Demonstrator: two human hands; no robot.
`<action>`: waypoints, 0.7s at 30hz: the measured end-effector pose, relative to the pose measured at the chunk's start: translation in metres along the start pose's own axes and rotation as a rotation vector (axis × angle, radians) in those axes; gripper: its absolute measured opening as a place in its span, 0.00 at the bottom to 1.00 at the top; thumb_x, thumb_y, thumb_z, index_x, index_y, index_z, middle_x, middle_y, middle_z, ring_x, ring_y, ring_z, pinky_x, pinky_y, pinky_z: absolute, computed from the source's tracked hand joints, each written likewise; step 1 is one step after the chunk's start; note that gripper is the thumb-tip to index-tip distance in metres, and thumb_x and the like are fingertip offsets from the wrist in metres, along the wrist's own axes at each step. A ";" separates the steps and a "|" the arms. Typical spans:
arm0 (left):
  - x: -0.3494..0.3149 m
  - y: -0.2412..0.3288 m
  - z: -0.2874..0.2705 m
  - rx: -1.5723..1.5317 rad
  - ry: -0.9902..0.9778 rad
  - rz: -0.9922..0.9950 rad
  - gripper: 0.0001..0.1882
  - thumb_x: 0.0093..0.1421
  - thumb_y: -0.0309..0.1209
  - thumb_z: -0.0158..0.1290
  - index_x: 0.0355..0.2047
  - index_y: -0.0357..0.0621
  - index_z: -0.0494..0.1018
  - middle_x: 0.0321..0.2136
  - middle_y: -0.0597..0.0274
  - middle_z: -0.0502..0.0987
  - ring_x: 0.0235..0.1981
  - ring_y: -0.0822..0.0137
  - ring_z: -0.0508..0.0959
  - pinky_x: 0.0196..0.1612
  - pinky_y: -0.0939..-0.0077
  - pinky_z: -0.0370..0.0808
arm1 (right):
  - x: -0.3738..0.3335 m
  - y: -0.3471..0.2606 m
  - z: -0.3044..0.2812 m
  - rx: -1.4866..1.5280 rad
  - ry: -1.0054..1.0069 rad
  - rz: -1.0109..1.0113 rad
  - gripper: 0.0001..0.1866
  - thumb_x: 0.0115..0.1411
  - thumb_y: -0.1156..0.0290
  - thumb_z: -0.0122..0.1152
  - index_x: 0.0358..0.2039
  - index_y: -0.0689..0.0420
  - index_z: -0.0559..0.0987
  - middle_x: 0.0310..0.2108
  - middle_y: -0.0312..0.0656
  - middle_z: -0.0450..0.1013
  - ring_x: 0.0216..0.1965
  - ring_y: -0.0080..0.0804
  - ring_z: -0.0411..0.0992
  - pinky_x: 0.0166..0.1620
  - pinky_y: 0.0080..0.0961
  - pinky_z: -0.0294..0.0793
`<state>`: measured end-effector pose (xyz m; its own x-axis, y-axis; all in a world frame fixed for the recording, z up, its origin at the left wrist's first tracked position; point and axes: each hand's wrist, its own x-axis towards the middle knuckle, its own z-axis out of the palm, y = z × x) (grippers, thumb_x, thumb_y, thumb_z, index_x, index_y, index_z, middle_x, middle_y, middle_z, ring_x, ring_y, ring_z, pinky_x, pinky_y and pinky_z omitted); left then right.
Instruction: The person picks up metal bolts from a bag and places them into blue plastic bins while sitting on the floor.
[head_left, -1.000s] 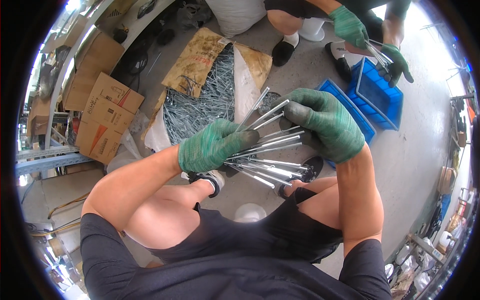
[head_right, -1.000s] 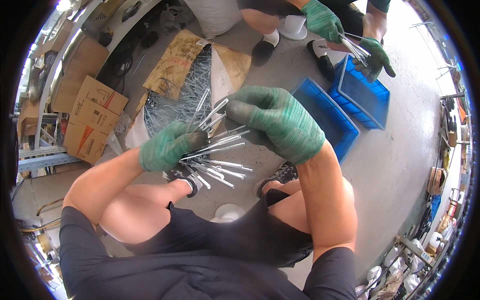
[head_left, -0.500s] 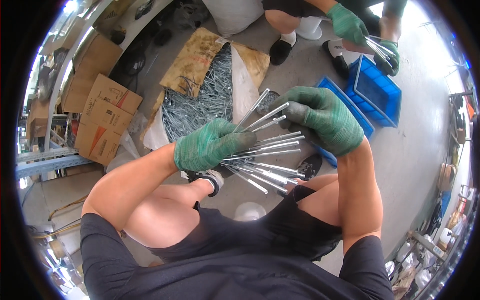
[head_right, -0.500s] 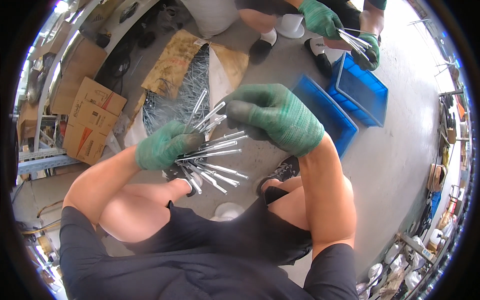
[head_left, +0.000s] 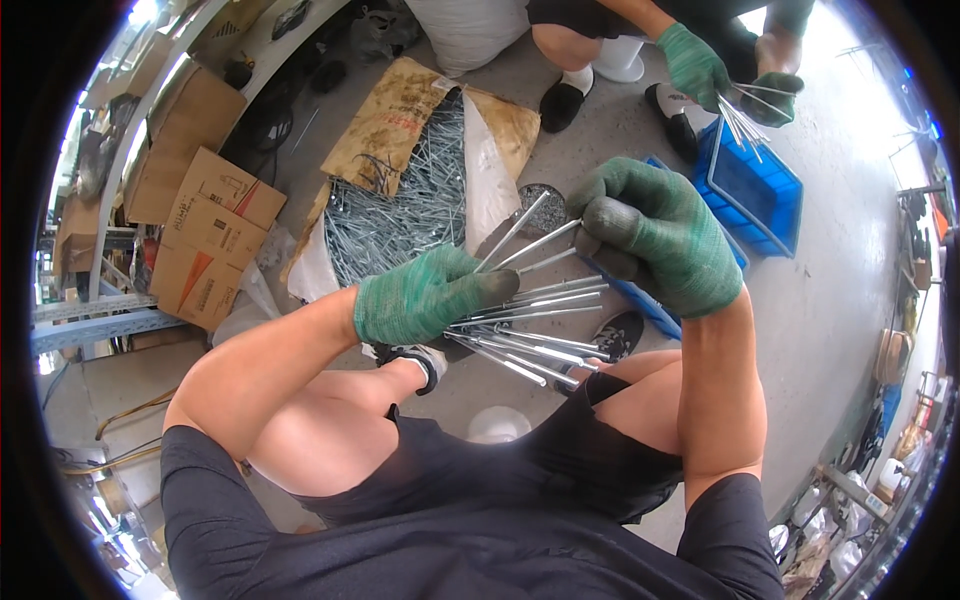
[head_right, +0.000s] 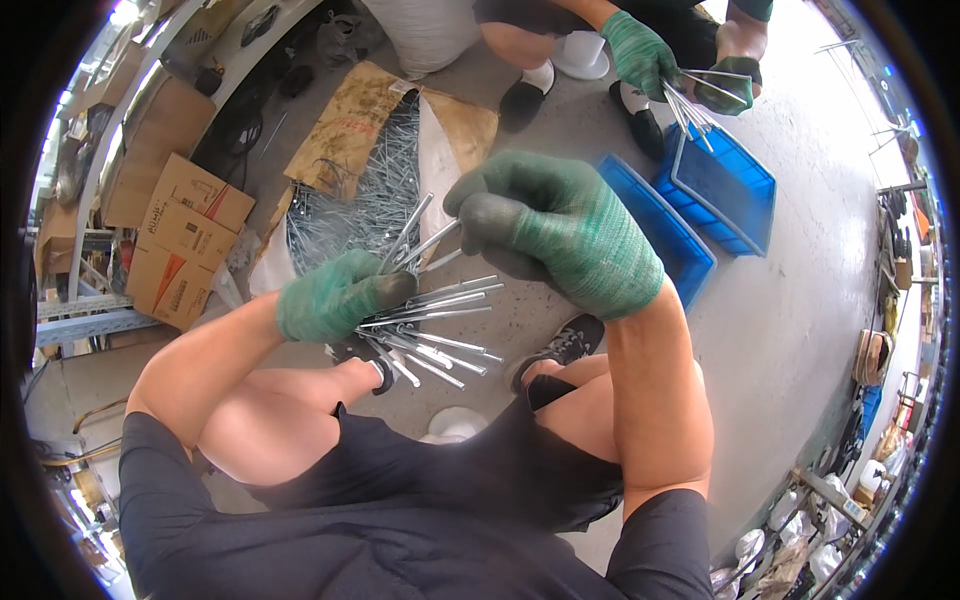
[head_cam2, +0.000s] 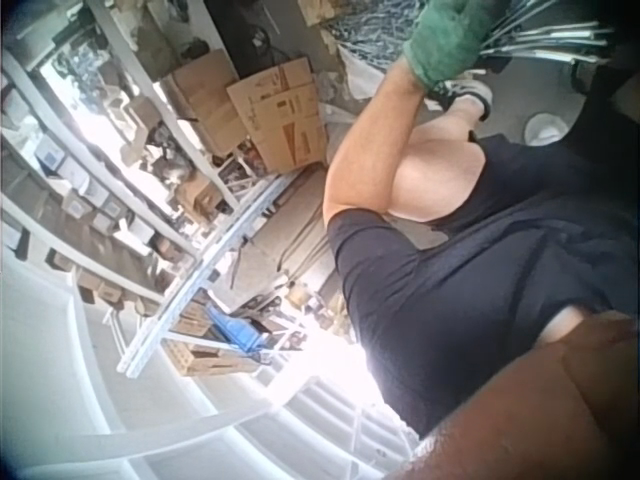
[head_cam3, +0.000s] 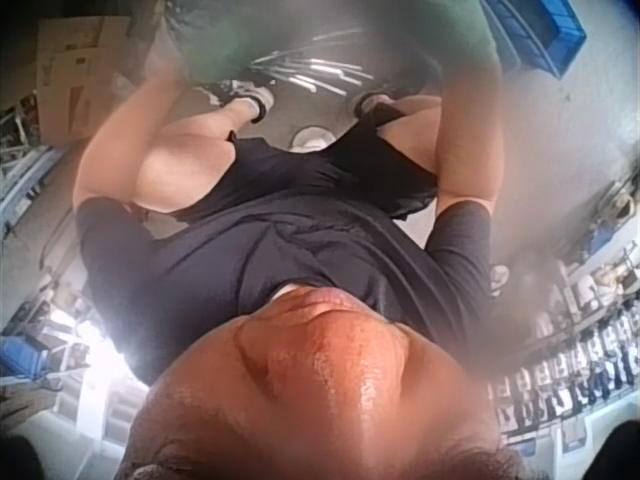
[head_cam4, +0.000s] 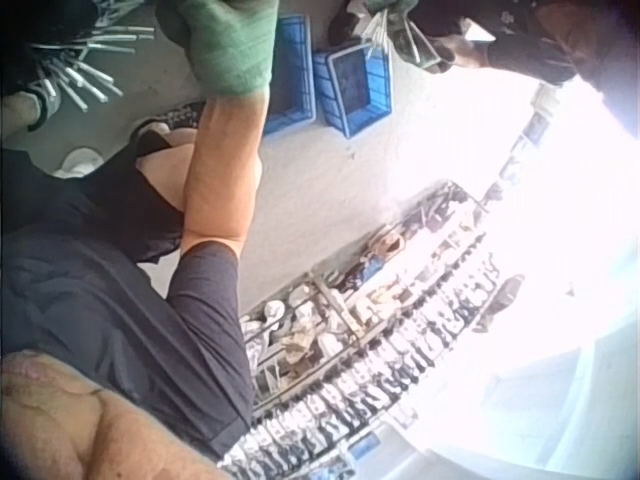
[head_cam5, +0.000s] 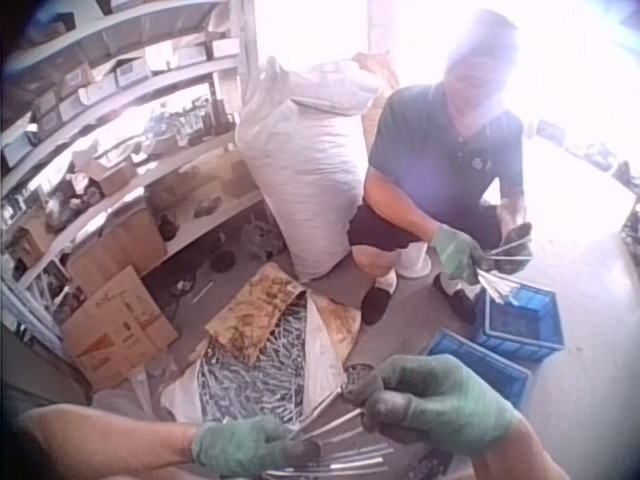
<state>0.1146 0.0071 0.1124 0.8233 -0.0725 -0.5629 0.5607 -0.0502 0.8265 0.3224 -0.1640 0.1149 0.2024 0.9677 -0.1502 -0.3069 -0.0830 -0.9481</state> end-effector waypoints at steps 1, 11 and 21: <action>0.001 -0.001 0.001 0.011 0.006 0.003 0.30 0.72 0.54 0.47 0.27 0.40 0.78 0.20 0.69 0.74 0.24 0.76 0.70 0.30 0.73 0.70 | 0.000 -0.001 0.000 -0.027 -0.006 0.027 0.16 0.65 0.64 0.66 0.44 0.64 0.80 0.28 0.35 0.75 0.22 0.15 0.67 0.24 0.13 0.63; 0.004 -0.012 -0.001 0.049 -0.021 0.076 0.26 0.72 0.53 0.48 0.32 0.41 0.76 0.22 0.71 0.73 0.24 0.78 0.71 0.25 0.77 0.68 | 0.000 0.003 -0.005 0.150 -0.070 0.185 0.19 0.63 0.60 0.68 0.44 0.64 0.80 0.25 0.35 0.72 0.19 0.15 0.62 0.22 0.14 0.58; 0.001 -0.008 -0.002 0.057 -0.061 0.029 0.28 0.73 0.52 0.43 0.32 0.40 0.78 0.22 0.64 0.76 0.25 0.74 0.72 0.28 0.72 0.71 | 0.005 -0.001 0.002 0.041 0.089 0.082 0.15 0.67 0.66 0.62 0.49 0.64 0.80 0.28 0.31 0.72 0.23 0.14 0.64 0.26 0.12 0.60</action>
<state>0.1111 0.0099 0.1050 0.8313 -0.1354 -0.5391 0.5293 -0.1038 0.8421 0.3218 -0.1587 0.1155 0.2568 0.9329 -0.2526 -0.3634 -0.1489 -0.9196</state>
